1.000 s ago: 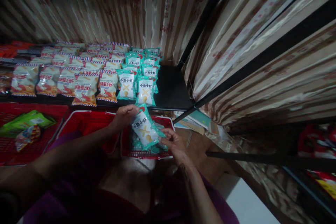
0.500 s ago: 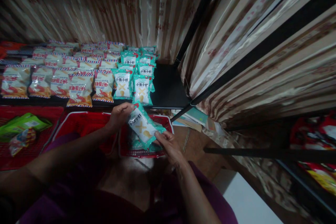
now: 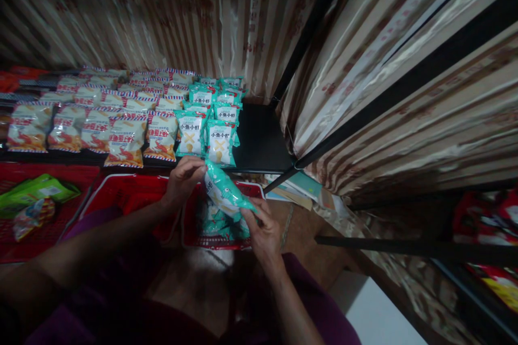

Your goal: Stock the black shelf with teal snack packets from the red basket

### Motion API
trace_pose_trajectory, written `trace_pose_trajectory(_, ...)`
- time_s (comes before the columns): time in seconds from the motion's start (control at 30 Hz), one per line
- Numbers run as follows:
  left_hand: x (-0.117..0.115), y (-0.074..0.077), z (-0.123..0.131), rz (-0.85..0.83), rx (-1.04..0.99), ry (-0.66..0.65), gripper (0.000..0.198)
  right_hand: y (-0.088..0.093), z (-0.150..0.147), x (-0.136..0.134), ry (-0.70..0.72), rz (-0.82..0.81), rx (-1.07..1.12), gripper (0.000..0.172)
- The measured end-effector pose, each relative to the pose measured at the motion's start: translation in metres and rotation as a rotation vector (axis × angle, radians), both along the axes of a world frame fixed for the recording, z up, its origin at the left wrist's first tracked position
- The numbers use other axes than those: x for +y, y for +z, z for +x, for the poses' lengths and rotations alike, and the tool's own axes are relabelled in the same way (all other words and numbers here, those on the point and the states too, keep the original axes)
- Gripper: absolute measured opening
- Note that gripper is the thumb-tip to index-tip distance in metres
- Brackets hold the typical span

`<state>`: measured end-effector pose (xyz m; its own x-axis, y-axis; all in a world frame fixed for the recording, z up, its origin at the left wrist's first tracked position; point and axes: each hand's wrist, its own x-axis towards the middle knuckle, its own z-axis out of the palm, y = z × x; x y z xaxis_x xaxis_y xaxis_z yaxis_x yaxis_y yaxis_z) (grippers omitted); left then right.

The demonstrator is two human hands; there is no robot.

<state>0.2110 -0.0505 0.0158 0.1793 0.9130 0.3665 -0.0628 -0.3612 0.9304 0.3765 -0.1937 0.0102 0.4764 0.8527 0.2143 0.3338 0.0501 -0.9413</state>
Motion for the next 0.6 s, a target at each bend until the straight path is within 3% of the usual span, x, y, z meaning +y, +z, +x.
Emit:
trace_pose_trajectory(0.1,-0.002,0.001,-0.001,-0.049,0.015,-0.023,0.014,0.003,-0.001,-0.004,-0.003,0.113,-0.233,0.017)
trace_pose_trajectory(0.2,-0.005,0.003,-0.002,-0.135,-0.003,-0.083,0.017,0.006,-0.001,-0.01,-0.003,0.23,-0.48,0.026)
trace_pose_trajectory(0.33,-0.012,0.001,0.001,-0.399,-0.156,-0.21,0.027,0.009,-0.005,-0.015,0.022,0.295,-0.725,0.038)
trace_pose_trajectory(0.43,-0.018,-0.005,0.003,-0.629,-0.309,-0.322,0.032,0.011,-0.01,-0.017,0.065,0.311,-0.826,0.038)
trace_pose_trajectory(0.6,-0.023,-0.005,0.004,-0.691,-0.373,-0.392,0.039,0.004,-0.02,-0.017,0.15,0.305,-0.903,0.031)
